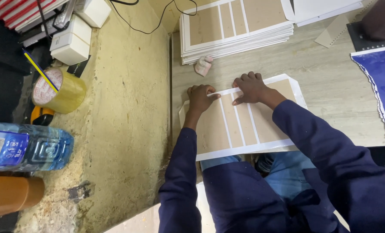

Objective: Manually folding paper covers along pre-scored lines and using a hand tool to sharpen the creases.

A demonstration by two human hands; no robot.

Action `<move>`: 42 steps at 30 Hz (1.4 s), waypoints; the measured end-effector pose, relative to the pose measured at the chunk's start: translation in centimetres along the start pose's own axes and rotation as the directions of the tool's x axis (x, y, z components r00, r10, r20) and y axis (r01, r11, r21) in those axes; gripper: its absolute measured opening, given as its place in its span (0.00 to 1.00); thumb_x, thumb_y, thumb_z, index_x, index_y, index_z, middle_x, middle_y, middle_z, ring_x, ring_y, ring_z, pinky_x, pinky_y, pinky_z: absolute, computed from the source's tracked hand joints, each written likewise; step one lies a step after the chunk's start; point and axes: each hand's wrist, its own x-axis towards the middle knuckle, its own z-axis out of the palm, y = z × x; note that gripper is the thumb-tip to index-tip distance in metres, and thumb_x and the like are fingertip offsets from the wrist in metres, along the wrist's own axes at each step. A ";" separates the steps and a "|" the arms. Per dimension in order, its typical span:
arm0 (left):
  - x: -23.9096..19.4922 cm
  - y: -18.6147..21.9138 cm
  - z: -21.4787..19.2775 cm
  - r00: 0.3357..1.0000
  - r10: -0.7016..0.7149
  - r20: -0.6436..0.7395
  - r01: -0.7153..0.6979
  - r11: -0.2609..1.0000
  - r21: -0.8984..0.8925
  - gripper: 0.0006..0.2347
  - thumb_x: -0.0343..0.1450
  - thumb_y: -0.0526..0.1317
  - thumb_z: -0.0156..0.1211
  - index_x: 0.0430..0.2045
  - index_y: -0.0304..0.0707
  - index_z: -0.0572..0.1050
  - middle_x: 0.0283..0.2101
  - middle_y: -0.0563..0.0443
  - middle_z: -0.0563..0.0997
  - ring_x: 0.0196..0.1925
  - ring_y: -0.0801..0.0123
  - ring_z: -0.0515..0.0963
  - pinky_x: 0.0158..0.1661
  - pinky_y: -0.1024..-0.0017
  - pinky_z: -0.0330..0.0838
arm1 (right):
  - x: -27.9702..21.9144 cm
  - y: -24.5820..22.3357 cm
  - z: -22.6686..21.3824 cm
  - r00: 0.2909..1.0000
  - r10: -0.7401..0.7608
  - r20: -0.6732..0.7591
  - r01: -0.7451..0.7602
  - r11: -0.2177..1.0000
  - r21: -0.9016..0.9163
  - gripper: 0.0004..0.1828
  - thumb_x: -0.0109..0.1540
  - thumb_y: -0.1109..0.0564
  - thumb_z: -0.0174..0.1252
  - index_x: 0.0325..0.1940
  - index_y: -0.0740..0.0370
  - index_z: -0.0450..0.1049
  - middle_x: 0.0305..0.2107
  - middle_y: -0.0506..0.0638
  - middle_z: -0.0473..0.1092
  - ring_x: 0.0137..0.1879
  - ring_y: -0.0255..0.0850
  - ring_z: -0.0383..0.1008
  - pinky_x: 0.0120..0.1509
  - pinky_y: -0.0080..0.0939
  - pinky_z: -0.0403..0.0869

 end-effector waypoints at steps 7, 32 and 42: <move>3.9 0.0 5.3 0.995 0.071 0.075 -0.063 0.993 -0.103 0.10 0.71 0.47 0.72 0.44 0.56 0.84 0.39 0.54 0.81 0.56 0.52 0.77 0.70 0.43 0.49 | -0.7 -0.9 0.9 1.000 -0.010 -0.023 0.010 1.000 0.003 0.33 0.59 0.29 0.69 0.61 0.45 0.73 0.56 0.55 0.71 0.71 0.55 0.63 0.81 0.65 0.50; -4.6 6.6 8.0 0.960 0.214 -0.183 -0.149 0.938 0.314 0.26 0.73 0.40 0.56 0.69 0.33 0.64 0.68 0.33 0.70 0.75 0.40 0.67 0.79 0.42 0.46 | -4.0 -2.0 8.6 0.754 -0.240 -0.612 0.041 0.946 -0.320 0.07 0.63 0.50 0.68 0.41 0.52 0.84 0.39 0.50 0.83 0.50 0.45 0.86 0.73 0.52 0.72; -3.4 3.6 12.3 0.901 0.218 -0.375 -0.145 0.966 0.213 0.21 0.70 0.41 0.57 0.59 0.41 0.81 0.66 0.47 0.82 0.71 0.61 0.78 0.74 0.62 0.65 | -1.8 -1.6 5.8 0.931 -0.131 -0.342 0.033 0.960 -0.280 0.18 0.70 0.48 0.58 0.63 0.52 0.79 0.55 0.55 0.79 0.66 0.52 0.78 0.72 0.57 0.68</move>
